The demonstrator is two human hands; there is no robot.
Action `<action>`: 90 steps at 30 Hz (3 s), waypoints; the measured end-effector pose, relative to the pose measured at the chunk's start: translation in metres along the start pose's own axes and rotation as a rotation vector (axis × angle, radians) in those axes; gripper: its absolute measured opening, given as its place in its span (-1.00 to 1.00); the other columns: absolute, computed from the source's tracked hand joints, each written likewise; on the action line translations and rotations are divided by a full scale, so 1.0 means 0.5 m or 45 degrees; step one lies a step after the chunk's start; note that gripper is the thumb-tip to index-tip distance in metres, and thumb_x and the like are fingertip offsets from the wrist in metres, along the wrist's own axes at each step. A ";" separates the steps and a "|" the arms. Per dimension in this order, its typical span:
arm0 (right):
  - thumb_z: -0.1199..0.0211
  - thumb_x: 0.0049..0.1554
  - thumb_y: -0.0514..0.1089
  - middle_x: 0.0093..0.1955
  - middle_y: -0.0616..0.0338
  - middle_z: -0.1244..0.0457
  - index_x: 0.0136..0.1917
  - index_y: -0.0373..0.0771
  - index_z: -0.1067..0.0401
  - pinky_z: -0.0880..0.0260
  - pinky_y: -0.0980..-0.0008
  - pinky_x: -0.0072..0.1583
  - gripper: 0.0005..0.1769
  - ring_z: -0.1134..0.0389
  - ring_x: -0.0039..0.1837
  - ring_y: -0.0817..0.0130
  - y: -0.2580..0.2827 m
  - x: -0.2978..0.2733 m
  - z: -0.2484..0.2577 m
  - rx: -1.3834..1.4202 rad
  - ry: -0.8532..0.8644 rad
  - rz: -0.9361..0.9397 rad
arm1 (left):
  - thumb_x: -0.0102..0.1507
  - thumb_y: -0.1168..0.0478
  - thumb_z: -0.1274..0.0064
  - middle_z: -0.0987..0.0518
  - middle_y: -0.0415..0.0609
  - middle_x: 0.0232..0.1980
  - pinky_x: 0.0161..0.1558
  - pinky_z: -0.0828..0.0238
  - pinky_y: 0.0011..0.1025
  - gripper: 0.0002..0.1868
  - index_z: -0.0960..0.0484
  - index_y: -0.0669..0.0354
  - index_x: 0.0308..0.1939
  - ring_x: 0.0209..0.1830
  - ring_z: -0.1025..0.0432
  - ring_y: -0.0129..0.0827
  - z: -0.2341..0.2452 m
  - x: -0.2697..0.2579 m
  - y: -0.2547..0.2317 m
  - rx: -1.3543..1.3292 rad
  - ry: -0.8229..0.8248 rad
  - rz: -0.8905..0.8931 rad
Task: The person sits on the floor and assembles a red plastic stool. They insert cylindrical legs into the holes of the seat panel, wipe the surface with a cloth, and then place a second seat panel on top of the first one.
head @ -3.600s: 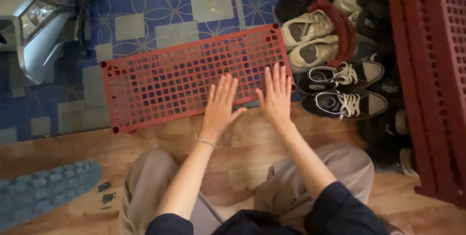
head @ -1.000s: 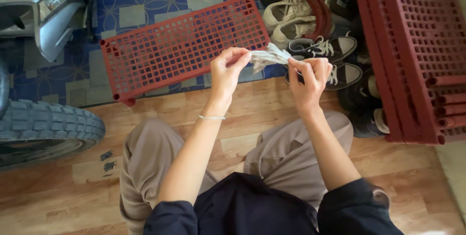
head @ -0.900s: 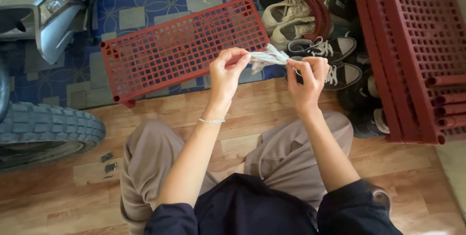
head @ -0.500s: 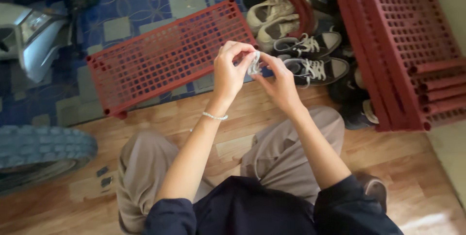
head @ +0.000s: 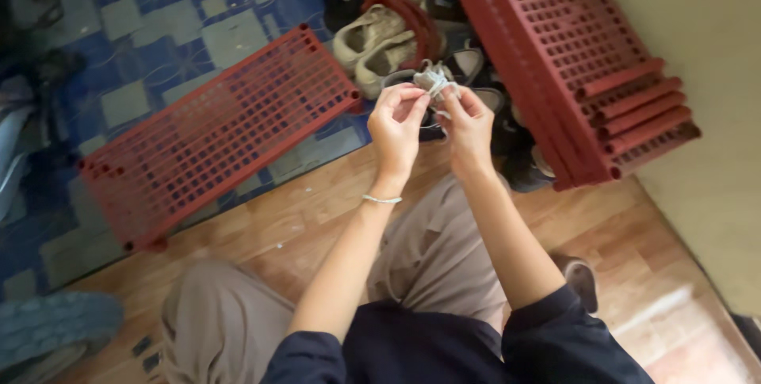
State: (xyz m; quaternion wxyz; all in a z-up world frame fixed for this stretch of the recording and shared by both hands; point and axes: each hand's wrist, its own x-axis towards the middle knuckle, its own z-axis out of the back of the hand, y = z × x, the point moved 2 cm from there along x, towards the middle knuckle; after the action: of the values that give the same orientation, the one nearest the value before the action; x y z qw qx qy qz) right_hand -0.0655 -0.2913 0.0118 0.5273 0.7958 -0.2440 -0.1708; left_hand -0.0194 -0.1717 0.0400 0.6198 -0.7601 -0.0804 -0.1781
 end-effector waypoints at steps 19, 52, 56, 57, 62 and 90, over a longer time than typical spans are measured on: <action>-0.19 0.32 -0.23 0.20 0.15 -0.37 0.27 -0.25 -0.36 -0.40 0.32 0.23 -0.75 -0.40 0.23 0.33 0.259 0.026 0.343 0.377 -0.337 0.211 | 0.22 0.22 -0.23 -0.50 -0.04 0.18 0.23 -0.29 -0.19 -0.71 -0.68 0.05 0.03 0.11 -0.35 -0.18 -0.381 -0.060 -0.121 0.312 0.408 -0.386; -0.31 0.21 -0.45 -0.04 0.02 -0.29 -0.02 -0.33 -0.47 -0.37 0.26 0.08 -0.89 -0.36 0.03 0.08 0.297 0.095 -0.057 -1.133 -0.070 1.218 | 0.42 -0.23 0.23 -0.32 -0.29 -0.63 -0.67 0.03 -0.58 -0.43 -0.73 0.12 -0.13 -0.74 -0.12 -0.67 -0.139 0.059 0.043 -0.121 0.327 0.617; -0.31 0.22 -0.42 -0.08 0.00 -0.28 0.00 -0.34 -0.48 -0.32 0.31 0.01 -0.91 -0.36 -0.06 0.10 0.290 0.101 -0.128 -1.029 -0.196 1.065 | 0.41 -0.23 0.21 -0.22 -0.37 -0.60 -0.69 0.20 -0.62 -0.50 -0.64 0.06 -0.12 -0.73 0.01 -0.72 0.010 0.042 0.003 -0.504 0.262 0.964; -0.30 0.21 -0.44 -0.08 0.01 -0.29 -0.03 -0.34 -0.46 -0.33 0.28 0.04 -0.91 -0.35 -0.03 0.08 0.283 0.083 -0.158 -1.041 -0.107 1.161 | 0.41 -0.24 0.23 -0.22 -0.37 -0.58 -0.68 0.21 -0.61 -0.51 -0.61 0.04 -0.10 -0.72 0.01 -0.72 0.046 0.047 -0.003 -0.592 0.239 0.994; -0.24 0.08 -0.49 0.00 0.01 -0.32 0.00 -0.33 -0.50 -0.40 0.20 0.09 -0.77 -0.37 0.03 0.04 0.172 -0.071 -0.252 -1.056 0.415 1.318 | 0.51 -0.30 0.24 -0.21 -0.32 -0.53 -0.64 0.19 -0.55 -0.47 -0.31 0.04 -0.25 -0.68 -0.01 -0.63 0.152 0.062 0.010 -0.754 0.159 1.171; -0.30 0.22 -0.44 -0.06 0.11 -0.26 -0.02 -0.30 -0.46 -0.31 0.28 0.03 -0.89 -0.27 -0.03 0.19 0.124 0.065 -0.350 -0.996 0.163 1.287 | 0.44 -0.30 0.32 -0.24 -0.34 -0.60 -0.67 0.16 -0.59 -0.42 -0.51 0.10 -0.23 -0.73 -0.01 -0.68 0.257 0.006 -0.023 -0.636 0.299 0.978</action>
State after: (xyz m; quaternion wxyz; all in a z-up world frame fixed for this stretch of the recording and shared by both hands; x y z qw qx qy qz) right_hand 0.0412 -0.1975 0.1360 0.8075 0.3401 -0.4769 0.0704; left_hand 0.0013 -0.0448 0.0301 0.4440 -0.8353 0.3225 -0.0347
